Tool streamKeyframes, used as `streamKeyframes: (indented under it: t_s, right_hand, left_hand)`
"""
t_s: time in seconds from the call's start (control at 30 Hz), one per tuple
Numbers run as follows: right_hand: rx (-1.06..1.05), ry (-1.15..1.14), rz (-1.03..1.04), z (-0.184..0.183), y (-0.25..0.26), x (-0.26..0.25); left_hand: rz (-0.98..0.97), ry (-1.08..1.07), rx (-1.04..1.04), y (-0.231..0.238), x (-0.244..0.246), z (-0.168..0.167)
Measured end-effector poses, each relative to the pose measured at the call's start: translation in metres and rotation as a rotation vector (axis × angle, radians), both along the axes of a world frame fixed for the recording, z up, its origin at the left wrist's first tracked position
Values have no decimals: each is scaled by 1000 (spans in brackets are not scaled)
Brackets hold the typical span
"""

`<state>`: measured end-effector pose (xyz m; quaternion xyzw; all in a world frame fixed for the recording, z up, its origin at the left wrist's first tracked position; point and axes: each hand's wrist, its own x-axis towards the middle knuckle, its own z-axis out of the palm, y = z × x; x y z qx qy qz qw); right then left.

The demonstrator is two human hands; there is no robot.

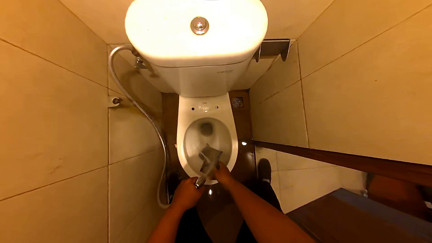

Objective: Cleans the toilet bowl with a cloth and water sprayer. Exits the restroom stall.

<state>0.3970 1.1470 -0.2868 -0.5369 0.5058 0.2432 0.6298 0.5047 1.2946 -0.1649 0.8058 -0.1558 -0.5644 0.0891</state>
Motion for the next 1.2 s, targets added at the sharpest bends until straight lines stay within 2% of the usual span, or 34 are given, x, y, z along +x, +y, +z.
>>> streamKeyframes:
  t_s: [0.1,0.3,0.37,0.63,0.77,0.83,0.9,0.97,1.03,1.13,1.2]
  right_hand:
    - [-19,64,59,7,4,-33]
    - [-28,180,242,13,-1,-64]
    - [-23,174,239,20,-1,-71]
    - [-11,231,339,74,-12,-76]
    - [-81,237,406,81,-23,-63]
    - [-177,225,556,71,-28,-48]
    - [-268,249,812,55,-34,-24]
    - [-333,256,1020,31,-38,3]
    - [-410,177,1117,-1,-40,26]
    - [-476,-26,1258,-49,-44,54]
    - [-447,-115,1396,-76,-48,61]
  left_hand:
    - [-52,45,20,-3,2,-1]
    - [-390,188,203,-38,-7,-12]
    - [-421,183,233,-51,-10,-17]
    - [-195,-30,250,-64,2,-44]
    - [-58,-130,230,-53,11,-54]
    - [-102,-14,186,-46,19,-58]
    - [-223,113,147,-43,25,-57]
    - [-342,151,148,-45,29,-52]
    - [-400,145,153,-46,34,-48]
    - [-354,170,94,-39,46,-46]
    - [-278,185,30,-29,55,-42]
